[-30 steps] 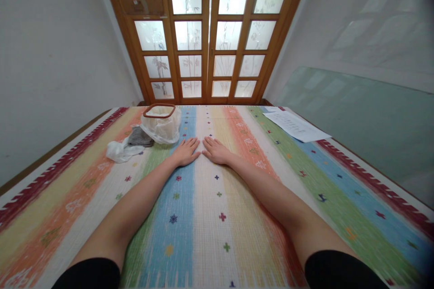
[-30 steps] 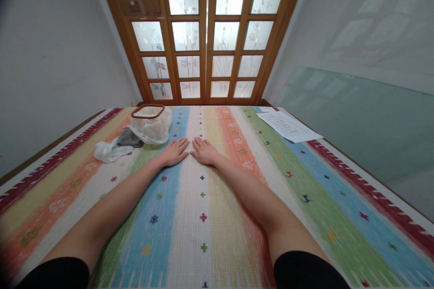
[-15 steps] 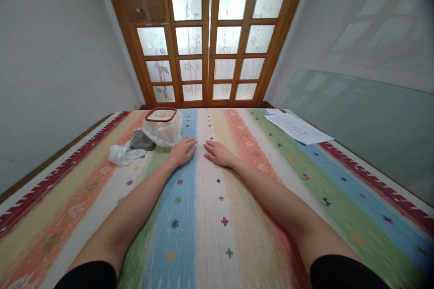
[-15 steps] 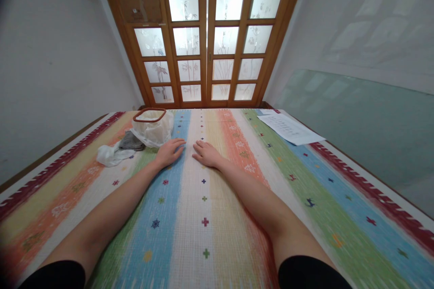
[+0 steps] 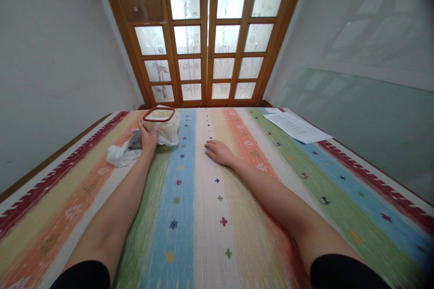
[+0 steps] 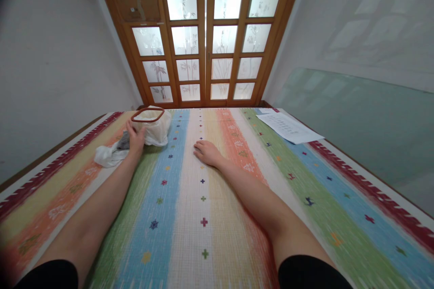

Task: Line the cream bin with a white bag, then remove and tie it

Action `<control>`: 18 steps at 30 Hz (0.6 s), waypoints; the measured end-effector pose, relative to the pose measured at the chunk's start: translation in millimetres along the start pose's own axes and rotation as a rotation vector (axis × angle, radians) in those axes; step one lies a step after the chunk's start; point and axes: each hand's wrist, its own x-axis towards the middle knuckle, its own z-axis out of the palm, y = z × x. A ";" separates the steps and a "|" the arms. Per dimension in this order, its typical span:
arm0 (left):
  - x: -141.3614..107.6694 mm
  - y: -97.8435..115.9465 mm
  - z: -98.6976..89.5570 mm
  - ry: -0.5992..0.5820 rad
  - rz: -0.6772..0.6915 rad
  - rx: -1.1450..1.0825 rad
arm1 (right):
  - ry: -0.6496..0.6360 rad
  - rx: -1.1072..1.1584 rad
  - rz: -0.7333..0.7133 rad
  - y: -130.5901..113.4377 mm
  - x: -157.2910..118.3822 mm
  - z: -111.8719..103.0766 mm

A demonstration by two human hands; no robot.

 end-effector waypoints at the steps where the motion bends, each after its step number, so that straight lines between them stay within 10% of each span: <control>1: 2.4 -6.3 1.3 -0.049 -0.054 -0.090 | -0.002 -0.002 0.000 -0.6 -0.2 -0.6; 7: 1.5 -26.1 6.0 -0.256 -0.243 -0.312 | -0.006 -0.003 -0.001 -1.7 0.3 -0.3; 18: -23.5 -19.0 28.9 -0.417 -0.177 -0.187 | 0.064 0.082 -0.023 0.0 1.7 3.4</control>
